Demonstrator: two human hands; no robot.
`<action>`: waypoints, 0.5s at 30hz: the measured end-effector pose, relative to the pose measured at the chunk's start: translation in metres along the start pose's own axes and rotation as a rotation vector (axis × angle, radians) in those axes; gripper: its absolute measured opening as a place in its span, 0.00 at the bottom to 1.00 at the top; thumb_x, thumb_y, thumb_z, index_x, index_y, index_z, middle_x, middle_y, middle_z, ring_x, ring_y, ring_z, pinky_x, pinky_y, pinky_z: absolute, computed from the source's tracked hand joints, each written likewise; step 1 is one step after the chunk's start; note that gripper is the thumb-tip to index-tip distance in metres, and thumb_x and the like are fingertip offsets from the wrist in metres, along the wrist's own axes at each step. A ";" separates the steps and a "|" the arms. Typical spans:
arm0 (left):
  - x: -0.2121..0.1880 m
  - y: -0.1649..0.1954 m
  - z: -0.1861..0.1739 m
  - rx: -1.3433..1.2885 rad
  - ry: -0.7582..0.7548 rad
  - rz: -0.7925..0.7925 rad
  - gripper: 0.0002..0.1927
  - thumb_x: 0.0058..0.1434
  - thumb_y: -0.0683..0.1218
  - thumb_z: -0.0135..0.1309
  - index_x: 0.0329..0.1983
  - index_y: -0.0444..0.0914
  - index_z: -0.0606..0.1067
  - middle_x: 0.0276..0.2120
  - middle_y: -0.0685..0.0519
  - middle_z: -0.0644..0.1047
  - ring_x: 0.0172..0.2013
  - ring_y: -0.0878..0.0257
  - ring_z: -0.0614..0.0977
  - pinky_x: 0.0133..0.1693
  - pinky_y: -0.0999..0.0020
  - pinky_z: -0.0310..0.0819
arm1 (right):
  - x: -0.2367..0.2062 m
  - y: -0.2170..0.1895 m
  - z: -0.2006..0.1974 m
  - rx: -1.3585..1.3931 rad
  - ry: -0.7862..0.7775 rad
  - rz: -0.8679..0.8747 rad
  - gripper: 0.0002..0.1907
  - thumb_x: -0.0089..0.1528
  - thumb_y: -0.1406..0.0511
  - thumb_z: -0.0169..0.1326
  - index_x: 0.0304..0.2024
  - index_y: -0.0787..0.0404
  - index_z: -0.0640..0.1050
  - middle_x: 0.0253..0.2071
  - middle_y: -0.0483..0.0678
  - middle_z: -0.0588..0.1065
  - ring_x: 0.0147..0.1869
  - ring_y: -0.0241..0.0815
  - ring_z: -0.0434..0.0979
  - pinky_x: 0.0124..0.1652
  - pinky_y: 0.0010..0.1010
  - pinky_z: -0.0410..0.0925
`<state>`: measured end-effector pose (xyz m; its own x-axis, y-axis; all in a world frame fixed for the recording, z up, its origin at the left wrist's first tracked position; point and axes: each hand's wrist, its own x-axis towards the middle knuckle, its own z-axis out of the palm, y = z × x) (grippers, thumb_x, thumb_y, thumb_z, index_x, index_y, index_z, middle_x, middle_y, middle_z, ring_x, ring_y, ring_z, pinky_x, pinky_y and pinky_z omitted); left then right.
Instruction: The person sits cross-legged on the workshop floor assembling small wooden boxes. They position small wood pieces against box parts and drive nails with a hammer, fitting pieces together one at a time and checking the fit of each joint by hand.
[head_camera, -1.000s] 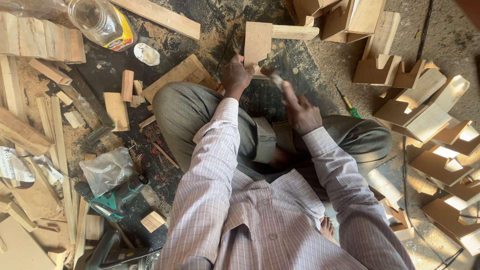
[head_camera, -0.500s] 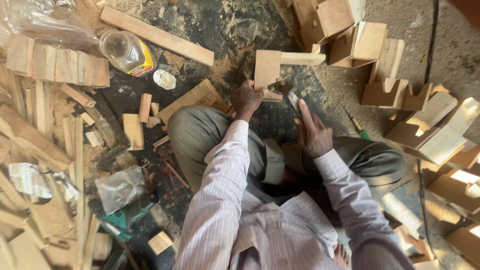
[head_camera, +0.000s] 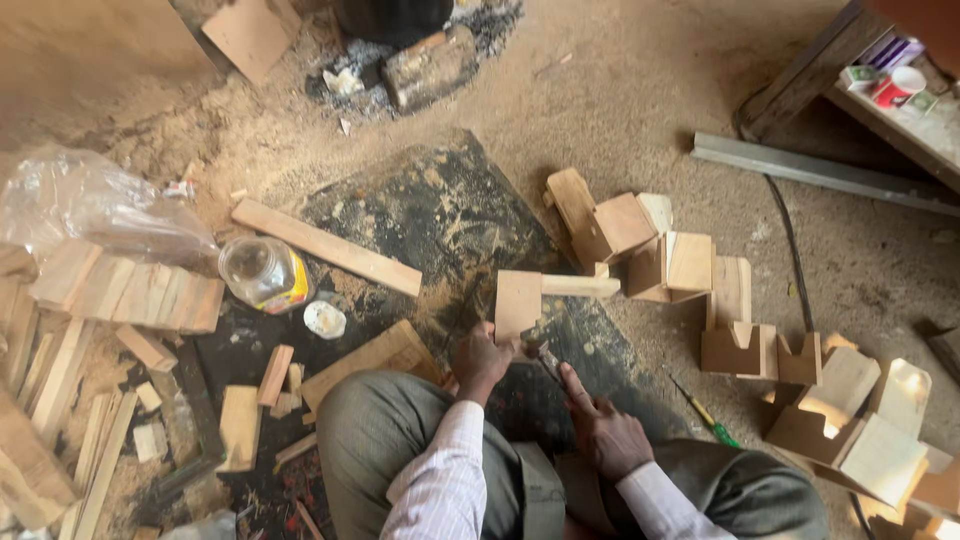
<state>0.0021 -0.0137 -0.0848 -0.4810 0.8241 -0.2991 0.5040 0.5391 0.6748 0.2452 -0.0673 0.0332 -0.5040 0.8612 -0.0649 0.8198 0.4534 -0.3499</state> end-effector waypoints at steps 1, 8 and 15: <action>0.004 0.000 0.005 -0.016 0.014 0.042 0.19 0.54 0.56 0.59 0.46 0.44 0.81 0.41 0.47 0.85 0.44 0.46 0.85 0.47 0.53 0.79 | -0.001 0.003 0.002 0.046 0.030 -0.006 0.34 0.65 0.57 0.53 0.73 0.36 0.60 0.30 0.54 0.77 0.24 0.62 0.78 0.24 0.53 0.71; 0.006 0.004 0.004 0.013 -0.017 0.051 0.19 0.53 0.58 0.63 0.45 0.45 0.81 0.42 0.46 0.84 0.44 0.48 0.85 0.47 0.54 0.79 | 0.004 0.014 0.019 -0.059 -0.006 0.008 0.38 0.64 0.58 0.52 0.75 0.42 0.55 0.35 0.54 0.78 0.24 0.60 0.79 0.24 0.50 0.72; -0.013 0.026 -0.022 -0.018 -0.071 -0.070 0.22 0.54 0.56 0.65 0.49 0.45 0.79 0.43 0.50 0.85 0.44 0.51 0.86 0.47 0.56 0.79 | -0.011 0.015 0.017 0.112 0.253 -0.023 0.34 0.66 0.57 0.53 0.74 0.42 0.59 0.37 0.52 0.79 0.24 0.54 0.80 0.23 0.45 0.73</action>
<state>0.0055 -0.0139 -0.0489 -0.4624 0.7953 -0.3921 0.4578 0.5928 0.6626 0.2587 -0.0739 0.0126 -0.4268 0.8873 0.1750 0.7664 0.4576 -0.4509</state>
